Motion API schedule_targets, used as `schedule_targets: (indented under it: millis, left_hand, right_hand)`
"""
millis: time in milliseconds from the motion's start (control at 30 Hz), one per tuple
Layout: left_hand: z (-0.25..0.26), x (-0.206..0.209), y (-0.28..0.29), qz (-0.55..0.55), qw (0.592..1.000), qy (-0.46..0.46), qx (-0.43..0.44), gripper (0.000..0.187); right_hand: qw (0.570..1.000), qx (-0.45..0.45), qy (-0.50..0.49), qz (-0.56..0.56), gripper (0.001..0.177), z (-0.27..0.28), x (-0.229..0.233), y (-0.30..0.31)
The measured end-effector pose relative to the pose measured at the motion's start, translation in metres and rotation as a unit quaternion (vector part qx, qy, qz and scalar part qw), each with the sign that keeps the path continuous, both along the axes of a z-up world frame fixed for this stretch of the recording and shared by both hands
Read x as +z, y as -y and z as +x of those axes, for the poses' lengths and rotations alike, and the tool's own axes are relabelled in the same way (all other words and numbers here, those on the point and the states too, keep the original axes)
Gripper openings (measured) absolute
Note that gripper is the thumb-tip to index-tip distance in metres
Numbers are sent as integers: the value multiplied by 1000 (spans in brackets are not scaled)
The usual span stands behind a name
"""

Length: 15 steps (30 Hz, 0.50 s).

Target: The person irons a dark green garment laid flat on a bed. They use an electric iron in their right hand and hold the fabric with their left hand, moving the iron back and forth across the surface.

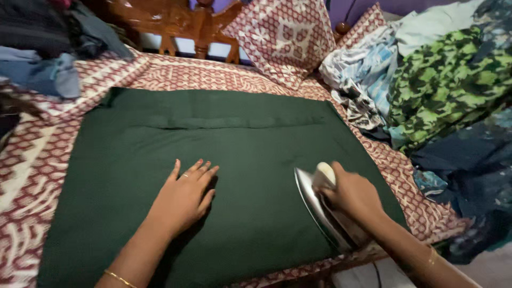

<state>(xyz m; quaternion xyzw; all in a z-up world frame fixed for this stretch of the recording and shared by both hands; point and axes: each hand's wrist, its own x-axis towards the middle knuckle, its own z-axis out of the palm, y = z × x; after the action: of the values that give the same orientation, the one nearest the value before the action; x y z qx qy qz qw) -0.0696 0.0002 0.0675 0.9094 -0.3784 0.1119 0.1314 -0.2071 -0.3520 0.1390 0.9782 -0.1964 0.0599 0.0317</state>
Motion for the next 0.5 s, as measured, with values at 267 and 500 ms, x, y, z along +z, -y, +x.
schedule_targets:
  millis: [267, 500]
  left_hand:
    - [0, -13, 33, 25, 998, -40, 40, 66]
    - [-1, -15, 34, 0, 999, -13, 37, 64]
  right_hand:
    - [999, -23, 28, 3, 61, 112, 3, 7]
    - [999, -40, 28, -1, 60, 198, -11, 35]
